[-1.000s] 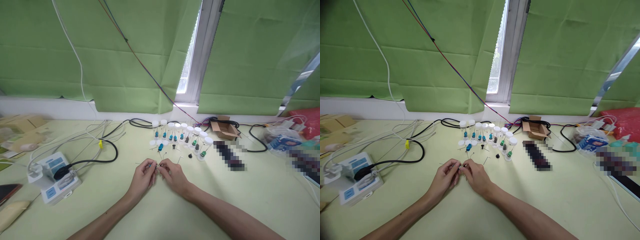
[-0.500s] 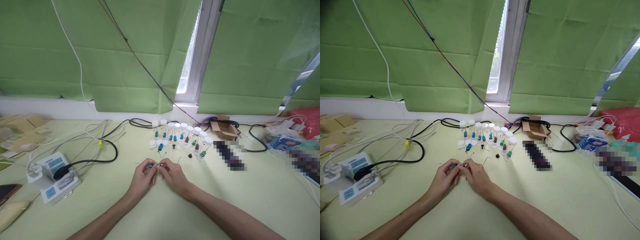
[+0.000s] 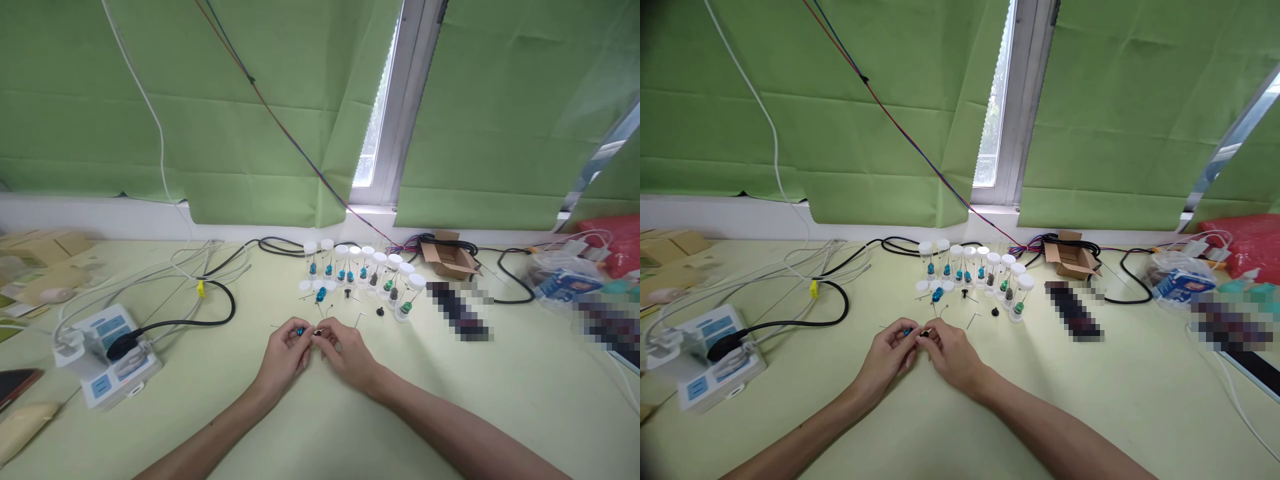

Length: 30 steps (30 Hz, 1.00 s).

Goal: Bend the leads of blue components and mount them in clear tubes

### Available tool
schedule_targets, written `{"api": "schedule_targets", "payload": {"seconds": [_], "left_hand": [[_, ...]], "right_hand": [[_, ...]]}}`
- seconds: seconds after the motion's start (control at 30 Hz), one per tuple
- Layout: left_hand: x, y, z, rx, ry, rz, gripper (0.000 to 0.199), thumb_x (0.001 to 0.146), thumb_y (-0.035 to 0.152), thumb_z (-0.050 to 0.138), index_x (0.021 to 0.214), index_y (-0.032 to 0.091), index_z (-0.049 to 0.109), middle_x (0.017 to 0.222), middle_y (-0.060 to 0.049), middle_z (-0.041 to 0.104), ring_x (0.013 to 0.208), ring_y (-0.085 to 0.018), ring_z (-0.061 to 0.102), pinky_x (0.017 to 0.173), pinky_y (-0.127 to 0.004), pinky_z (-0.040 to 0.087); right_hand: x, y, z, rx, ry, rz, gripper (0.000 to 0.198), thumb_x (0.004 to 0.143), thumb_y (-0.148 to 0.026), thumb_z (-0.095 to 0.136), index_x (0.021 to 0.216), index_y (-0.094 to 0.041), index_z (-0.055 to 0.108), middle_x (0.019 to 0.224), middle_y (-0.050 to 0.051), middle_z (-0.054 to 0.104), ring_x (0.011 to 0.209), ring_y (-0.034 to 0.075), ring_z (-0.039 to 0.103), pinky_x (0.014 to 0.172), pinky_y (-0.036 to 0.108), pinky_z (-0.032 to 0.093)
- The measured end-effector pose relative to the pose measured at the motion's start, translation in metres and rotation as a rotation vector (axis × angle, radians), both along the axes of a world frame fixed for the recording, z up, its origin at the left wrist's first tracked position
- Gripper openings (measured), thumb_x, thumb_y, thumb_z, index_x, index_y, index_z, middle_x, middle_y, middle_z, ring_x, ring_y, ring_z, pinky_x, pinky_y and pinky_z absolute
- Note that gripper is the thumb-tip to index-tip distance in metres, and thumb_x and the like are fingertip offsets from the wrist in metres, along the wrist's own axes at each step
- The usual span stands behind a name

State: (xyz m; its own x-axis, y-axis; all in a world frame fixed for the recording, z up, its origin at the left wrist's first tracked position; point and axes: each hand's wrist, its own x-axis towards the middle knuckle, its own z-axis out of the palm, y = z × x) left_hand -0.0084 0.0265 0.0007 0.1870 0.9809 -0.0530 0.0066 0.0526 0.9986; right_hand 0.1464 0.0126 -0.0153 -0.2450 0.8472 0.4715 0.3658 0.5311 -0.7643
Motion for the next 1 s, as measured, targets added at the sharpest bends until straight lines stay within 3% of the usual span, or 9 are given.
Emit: {"api": "schedule_targets", "payload": {"seconds": [0.23,1.0], "left_hand": [[-0.0013,-0.0004,0.0007,-0.005,0.001,0.012,0.029,0.081,0.046,0.063,0.082,0.018,0.055,0.039,0.008,0.045,0.034,-0.005,0.033,0.035,-0.015,0.023],[0.0002,-0.0028,0.0072,-0.009,-0.032,-0.024,0.029,0.079,0.046,0.065,0.079,0.019,0.055,0.041,0.007,0.046,0.034,-0.006,0.035,0.035,-0.016,0.024]], "right_hand": [[-0.0003,-0.0014,0.0025,0.032,0.006,0.085,0.019,0.089,-0.018,0.051,0.108,-0.021,0.052,0.086,0.003,0.063,0.075,0.014,0.061,0.070,0.025,0.050],[-0.0004,0.0036,-0.0022,-0.023,-0.010,-0.032,0.009,0.092,-0.026,0.054,0.094,-0.020,0.059,0.077,0.001,0.065,0.069,0.014,0.059,0.066,0.025,0.045]]}}
